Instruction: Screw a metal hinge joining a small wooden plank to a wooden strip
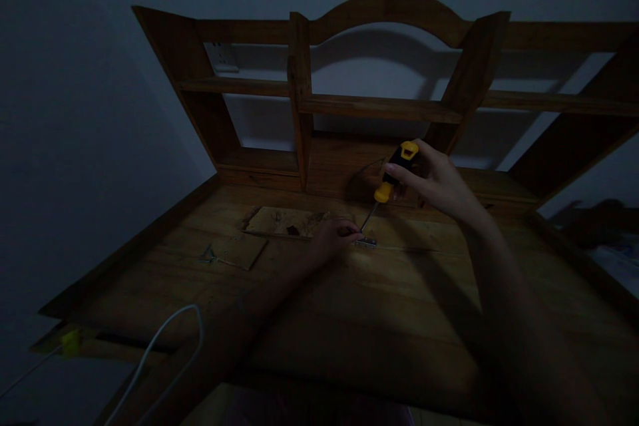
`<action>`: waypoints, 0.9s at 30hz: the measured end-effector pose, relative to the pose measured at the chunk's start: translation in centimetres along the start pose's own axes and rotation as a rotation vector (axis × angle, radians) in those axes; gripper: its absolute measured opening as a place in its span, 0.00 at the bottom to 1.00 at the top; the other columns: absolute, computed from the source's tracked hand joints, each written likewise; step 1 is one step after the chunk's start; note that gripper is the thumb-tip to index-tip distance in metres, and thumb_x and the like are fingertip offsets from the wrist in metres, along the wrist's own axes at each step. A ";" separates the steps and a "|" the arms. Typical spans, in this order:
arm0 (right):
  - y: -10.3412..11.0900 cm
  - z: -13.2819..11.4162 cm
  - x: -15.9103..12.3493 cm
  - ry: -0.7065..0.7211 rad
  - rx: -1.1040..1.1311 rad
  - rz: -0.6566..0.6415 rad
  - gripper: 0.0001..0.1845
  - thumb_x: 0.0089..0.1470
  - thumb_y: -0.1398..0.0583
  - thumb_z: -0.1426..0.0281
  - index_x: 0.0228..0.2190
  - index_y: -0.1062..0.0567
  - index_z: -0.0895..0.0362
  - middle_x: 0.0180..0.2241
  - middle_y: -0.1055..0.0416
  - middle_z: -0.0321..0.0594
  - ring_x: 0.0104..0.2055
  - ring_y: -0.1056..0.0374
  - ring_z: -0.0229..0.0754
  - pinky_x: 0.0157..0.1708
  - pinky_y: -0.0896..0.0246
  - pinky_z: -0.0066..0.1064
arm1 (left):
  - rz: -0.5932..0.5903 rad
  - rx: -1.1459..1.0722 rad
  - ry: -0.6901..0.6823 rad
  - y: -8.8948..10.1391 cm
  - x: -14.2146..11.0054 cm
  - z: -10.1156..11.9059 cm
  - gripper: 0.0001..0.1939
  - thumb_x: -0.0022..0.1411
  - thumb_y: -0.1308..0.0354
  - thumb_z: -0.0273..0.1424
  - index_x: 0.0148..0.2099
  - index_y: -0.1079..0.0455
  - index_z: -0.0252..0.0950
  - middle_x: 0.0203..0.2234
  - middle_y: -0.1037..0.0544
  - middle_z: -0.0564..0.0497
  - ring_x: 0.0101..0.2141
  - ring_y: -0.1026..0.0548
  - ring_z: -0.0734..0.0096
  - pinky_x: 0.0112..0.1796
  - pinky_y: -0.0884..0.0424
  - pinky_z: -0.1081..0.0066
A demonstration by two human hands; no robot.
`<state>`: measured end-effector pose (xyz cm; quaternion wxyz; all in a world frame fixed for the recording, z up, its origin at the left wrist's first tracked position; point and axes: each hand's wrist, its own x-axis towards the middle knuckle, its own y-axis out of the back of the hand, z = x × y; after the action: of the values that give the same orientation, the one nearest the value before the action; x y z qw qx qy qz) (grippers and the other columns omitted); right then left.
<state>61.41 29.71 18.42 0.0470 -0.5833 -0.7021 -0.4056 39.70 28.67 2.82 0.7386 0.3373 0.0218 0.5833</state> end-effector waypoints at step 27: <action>0.9 -2.4 -0.7 0.014 0.171 -0.279 0.28 0.60 0.40 0.58 0.59 0.37 0.44 0.43 0.29 0.39 0.34 0.27 0.44 0.33 0.26 0.39 | 0.001 0.057 -0.022 0.0 0.1 -0.4 0.06 0.61 0.36 0.35 0.37 0.21 0.38 0.34 0.19 0.51 0.36 0.22 0.68 0.39 0.30 0.70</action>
<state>61.43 27.64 20.16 0.0444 -0.4713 -0.8079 -0.3511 39.58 28.90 2.56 0.7284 0.3647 0.0302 0.5792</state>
